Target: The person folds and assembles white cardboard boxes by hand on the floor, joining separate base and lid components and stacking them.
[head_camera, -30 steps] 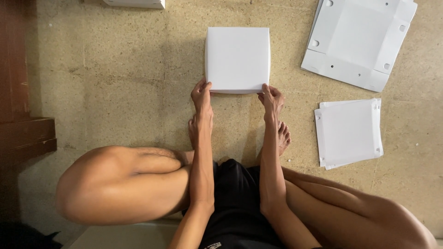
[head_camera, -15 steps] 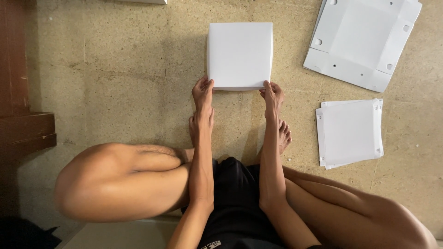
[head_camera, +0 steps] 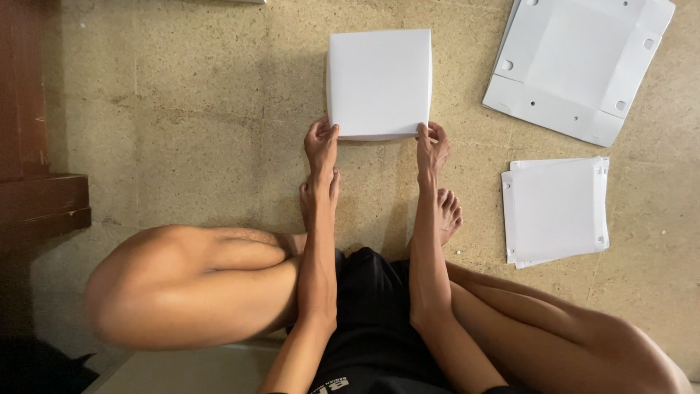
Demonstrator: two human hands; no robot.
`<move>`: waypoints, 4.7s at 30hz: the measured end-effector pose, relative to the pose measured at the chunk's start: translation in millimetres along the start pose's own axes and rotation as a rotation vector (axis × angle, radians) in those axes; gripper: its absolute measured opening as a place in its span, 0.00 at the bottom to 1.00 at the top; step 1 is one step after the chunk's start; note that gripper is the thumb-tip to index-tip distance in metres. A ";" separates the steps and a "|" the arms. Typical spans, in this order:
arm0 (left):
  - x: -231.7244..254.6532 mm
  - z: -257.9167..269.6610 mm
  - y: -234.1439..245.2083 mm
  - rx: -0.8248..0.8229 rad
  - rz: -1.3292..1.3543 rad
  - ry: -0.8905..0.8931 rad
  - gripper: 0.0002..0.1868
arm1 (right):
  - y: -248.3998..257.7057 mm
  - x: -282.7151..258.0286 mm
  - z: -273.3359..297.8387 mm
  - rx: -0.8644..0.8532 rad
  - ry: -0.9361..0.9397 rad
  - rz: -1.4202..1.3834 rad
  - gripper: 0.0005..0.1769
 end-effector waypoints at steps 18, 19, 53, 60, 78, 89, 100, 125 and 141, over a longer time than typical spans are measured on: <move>25.7 -74.7 -53.2 -0.100 -0.419 -0.253 0.51 | -32.7 -35.2 -99.0 -0.160 0.464 0.259 0.45; 27.1 -86.9 -61.0 -0.098 -0.414 -0.255 0.51 | -38.0 -34.6 -109.2 -0.159 0.469 0.260 0.45; 34.2 -81.8 -58.5 0.107 -0.621 -0.259 0.29 | -20.6 -13.5 -78.6 -0.007 0.171 0.156 0.39; 16.3 -104.7 -52.6 -0.073 -0.735 -0.143 0.30 | 0.5 -35.2 -57.9 -0.550 -0.163 0.075 0.43; 72.1 -92.0 -47.1 -0.709 -0.825 0.189 0.65 | 21.7 -38.6 -63.5 -0.567 -0.236 -0.130 0.28; 67.3 -91.6 -44.0 -0.656 -0.796 0.073 0.56 | 19.6 -39.5 -62.1 -0.545 -0.209 -0.212 0.26; 55.1 -92.3 -49.8 -0.589 -0.622 -0.058 0.49 | 7.4 -20.9 -71.1 -0.500 -0.102 -0.228 0.24; 5.0 -95.9 -62.1 -0.329 -0.183 -0.324 0.34 | -26.5 11.8 -130.2 -0.320 0.324 0.194 0.24; 39.0 -71.8 -73.8 -0.341 -0.171 -0.406 0.45 | -14.9 -84.5 -58.2 -0.481 0.342 0.207 0.29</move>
Point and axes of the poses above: each hand's wrist, its own z-axis away from the middle knuckle, its own y-axis out of the back of the hand, x = y × z, the point moved 1 cm from there along -z, towards the middle knuckle, and after that the axes turned 7 degrees about -y, right-handed, at the moved point
